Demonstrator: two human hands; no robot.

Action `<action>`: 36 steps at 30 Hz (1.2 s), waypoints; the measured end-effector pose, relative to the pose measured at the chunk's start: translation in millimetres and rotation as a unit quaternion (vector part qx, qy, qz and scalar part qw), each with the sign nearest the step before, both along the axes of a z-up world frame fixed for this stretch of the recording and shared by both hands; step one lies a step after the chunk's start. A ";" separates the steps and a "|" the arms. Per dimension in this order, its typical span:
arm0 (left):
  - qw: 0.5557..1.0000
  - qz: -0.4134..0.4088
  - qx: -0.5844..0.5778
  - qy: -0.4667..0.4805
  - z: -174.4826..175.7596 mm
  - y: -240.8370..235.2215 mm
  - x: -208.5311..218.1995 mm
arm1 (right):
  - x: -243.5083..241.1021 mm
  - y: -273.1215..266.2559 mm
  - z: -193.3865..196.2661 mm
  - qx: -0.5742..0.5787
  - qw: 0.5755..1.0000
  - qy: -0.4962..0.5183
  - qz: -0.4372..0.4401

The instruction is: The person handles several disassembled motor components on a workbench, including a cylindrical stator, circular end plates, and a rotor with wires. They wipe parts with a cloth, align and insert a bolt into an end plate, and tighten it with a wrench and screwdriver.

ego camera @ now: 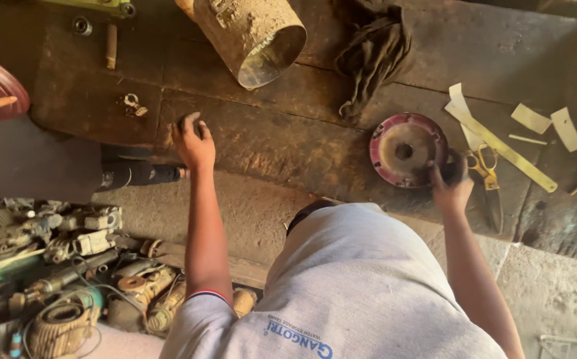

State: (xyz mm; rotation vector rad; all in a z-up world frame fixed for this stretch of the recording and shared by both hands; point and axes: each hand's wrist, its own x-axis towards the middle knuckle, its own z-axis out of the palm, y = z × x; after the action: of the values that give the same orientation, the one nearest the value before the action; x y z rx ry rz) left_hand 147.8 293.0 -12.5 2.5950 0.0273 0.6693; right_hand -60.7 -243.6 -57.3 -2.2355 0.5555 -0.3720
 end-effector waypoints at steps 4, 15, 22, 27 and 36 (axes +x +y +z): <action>0.990 -0.072 -0.082 0.089 -2.3 -47.5 3.7 | -0.1 -1.8 -3.5 -0.001 0.994 0.093 -0.055; 0.969 -0.167 -0.160 0.091 -91.4 -298.5 66.1 | -9.9 11.5 6.9 -0.083 0.996 0.013 -0.032; 0.704 -0.459 -0.504 0.199 -7.3 -355.1 86.6 | -6.6 44.0 85.0 0.334 0.939 -0.063 -0.050; 0.566 -0.714 -0.331 0.244 76.5 -356.9 -15.2 | 16.6 37.1 147.1 0.627 0.758 -0.178 0.026; 0.902 -0.278 -0.153 0.292 -52.4 -318.8 -58.0 | 10.6 -12.5 130.7 0.403 0.890 -0.208 -0.041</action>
State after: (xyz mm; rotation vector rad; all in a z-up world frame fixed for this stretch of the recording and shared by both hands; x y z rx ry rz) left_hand 89.9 -25.8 -64.9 2.2327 -0.3752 -0.3050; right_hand -50.1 -256.1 73.4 -1.2830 0.4568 -0.5296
